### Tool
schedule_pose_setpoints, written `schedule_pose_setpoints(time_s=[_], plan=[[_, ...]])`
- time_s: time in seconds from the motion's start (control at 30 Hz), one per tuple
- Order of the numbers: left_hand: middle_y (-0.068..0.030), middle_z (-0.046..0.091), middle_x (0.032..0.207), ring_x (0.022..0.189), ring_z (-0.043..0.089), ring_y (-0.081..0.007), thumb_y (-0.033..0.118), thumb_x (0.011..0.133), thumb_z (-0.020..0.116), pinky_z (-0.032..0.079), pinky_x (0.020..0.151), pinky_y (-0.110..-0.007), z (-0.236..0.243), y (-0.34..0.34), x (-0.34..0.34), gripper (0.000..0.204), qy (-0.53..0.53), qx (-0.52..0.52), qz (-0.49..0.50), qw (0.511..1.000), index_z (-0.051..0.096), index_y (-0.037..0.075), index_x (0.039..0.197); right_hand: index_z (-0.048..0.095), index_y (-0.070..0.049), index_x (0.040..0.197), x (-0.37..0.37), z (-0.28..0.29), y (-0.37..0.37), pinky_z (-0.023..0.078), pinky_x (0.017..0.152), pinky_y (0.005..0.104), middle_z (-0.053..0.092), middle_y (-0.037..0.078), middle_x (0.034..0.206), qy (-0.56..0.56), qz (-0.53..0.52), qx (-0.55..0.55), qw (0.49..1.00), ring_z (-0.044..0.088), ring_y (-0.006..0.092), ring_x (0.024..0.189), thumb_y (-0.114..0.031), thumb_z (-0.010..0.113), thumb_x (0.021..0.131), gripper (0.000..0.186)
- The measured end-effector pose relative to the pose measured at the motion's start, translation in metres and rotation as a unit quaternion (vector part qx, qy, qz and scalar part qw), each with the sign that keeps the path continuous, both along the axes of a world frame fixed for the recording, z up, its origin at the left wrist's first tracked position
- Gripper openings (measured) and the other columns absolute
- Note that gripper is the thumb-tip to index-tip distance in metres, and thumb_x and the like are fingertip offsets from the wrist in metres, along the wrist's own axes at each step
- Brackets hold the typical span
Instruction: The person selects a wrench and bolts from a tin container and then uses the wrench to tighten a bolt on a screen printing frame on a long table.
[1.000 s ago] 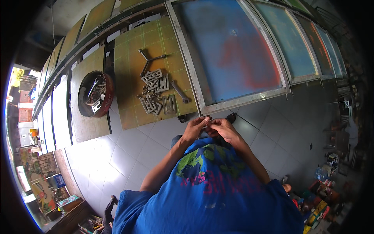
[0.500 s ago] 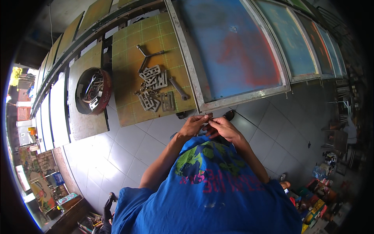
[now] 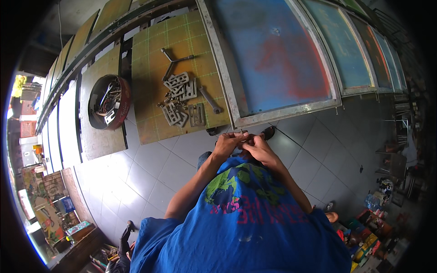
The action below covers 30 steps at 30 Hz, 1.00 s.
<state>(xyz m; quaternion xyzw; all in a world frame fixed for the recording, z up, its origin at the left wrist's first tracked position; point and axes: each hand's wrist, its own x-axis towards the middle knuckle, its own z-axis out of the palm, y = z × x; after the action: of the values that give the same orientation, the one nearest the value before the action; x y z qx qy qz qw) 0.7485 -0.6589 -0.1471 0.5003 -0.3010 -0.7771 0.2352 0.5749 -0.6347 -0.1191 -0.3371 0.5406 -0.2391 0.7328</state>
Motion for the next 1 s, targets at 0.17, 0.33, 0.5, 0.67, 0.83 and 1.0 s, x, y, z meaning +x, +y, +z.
schedule_pose_setpoints(time_s=[0.17, 0.33, 0.5, 0.67, 0.83, 1.0], plan=[[-0.0066, 0.067, 0.094, 0.082, 0.061, -0.0108, 0.034, 0.099, 0.064, 0.049, 0.071, -0.026, 0.005, 0.004, 0.002, 0.043, 0.087, -0.012, 0.008, 0.996, 0.064, -0.004, 0.119, 0.062, 0.000, 0.114, -0.006, 0.008, -0.001, 0.057, 0.067, 0.0288, 0.070, 0.009, 0.095, -0.085, -0.015, 0.045, 0.995, 0.069, 0.0152, 0.073, -0.027, 0.059, 0.102, 0.030], [-0.0043, 0.064, 0.088, 0.081, 0.061, -0.0116, 0.037, 0.097, 0.067, 0.048, 0.068, -0.026, 0.024, -0.004, 0.000, 0.051, 0.081, 0.008, -0.031, 0.996, 0.057, -0.004, 0.125, 0.066, -0.001, 0.107, -0.005, -0.009, 0.000, 0.056, 0.066, 0.0280, 0.070, 0.007, 0.082, 0.026, -0.018, -0.021, 0.999, 0.068, 0.0131, 0.073, -0.025, 0.060, 0.102, 0.026], [-0.0061, 0.067, 0.092, 0.073, 0.062, -0.0131, 0.033, 0.092, 0.074, 0.050, 0.069, -0.027, 0.006, -0.001, -0.002, 0.041, -0.008, 0.005, 0.007, 1.000, 0.065, -0.002, 0.111, 0.062, 0.002, 0.115, 0.000, -0.007, 0.001, 0.059, 0.071, 0.0264, 0.070, 0.012, 0.103, 0.140, -0.018, -0.025, 0.990, 0.072, 0.0164, 0.082, -0.021, 0.060, 0.101, 0.027], [-0.0074, 0.069, 0.099, 0.082, 0.063, -0.0122, 0.032, 0.097, 0.068, 0.050, 0.073, -0.027, -0.014, -0.002, 0.007, 0.039, -0.048, -0.033, -0.068, 0.996, 0.067, -0.002, 0.116, 0.058, 0.001, 0.121, -0.009, -0.008, 0.005, 0.060, 0.073, 0.0314, 0.069, 0.014, 0.109, -0.103, 0.001, 0.043, 0.994, 0.071, 0.0191, 0.086, -0.025, 0.050, 0.106, 0.032], [-0.0071, 0.066, 0.108, 0.093, 0.061, -0.0120, 0.033, 0.102, 0.059, 0.049, 0.075, -0.026, -0.008, -0.001, 0.021, 0.052, 0.105, -0.019, -0.079, 0.991, 0.053, -0.003, 0.139, 0.061, 0.000, 0.116, -0.011, -0.003, 0.002, 0.059, 0.073, 0.0309, 0.071, 0.012, 0.100, -0.119, -0.017, 0.059, 0.991, 0.070, 0.0174, 0.084, -0.032, 0.047, 0.107, 0.036], [-0.0064, 0.065, 0.103, 0.088, 0.062, -0.0131, 0.036, 0.099, 0.063, 0.050, 0.068, -0.026, 0.026, -0.002, 0.009, 0.051, 0.105, 0.026, -0.023, 0.994, 0.057, -0.004, 0.131, 0.065, -0.001, 0.106, -0.013, -0.023, 0.000, 0.058, 0.072, 0.0286, 0.072, 0.009, 0.091, -0.052, -0.035, 0.032, 0.998, 0.070, 0.0159, 0.076, -0.025, 0.058, 0.102, 0.025]])
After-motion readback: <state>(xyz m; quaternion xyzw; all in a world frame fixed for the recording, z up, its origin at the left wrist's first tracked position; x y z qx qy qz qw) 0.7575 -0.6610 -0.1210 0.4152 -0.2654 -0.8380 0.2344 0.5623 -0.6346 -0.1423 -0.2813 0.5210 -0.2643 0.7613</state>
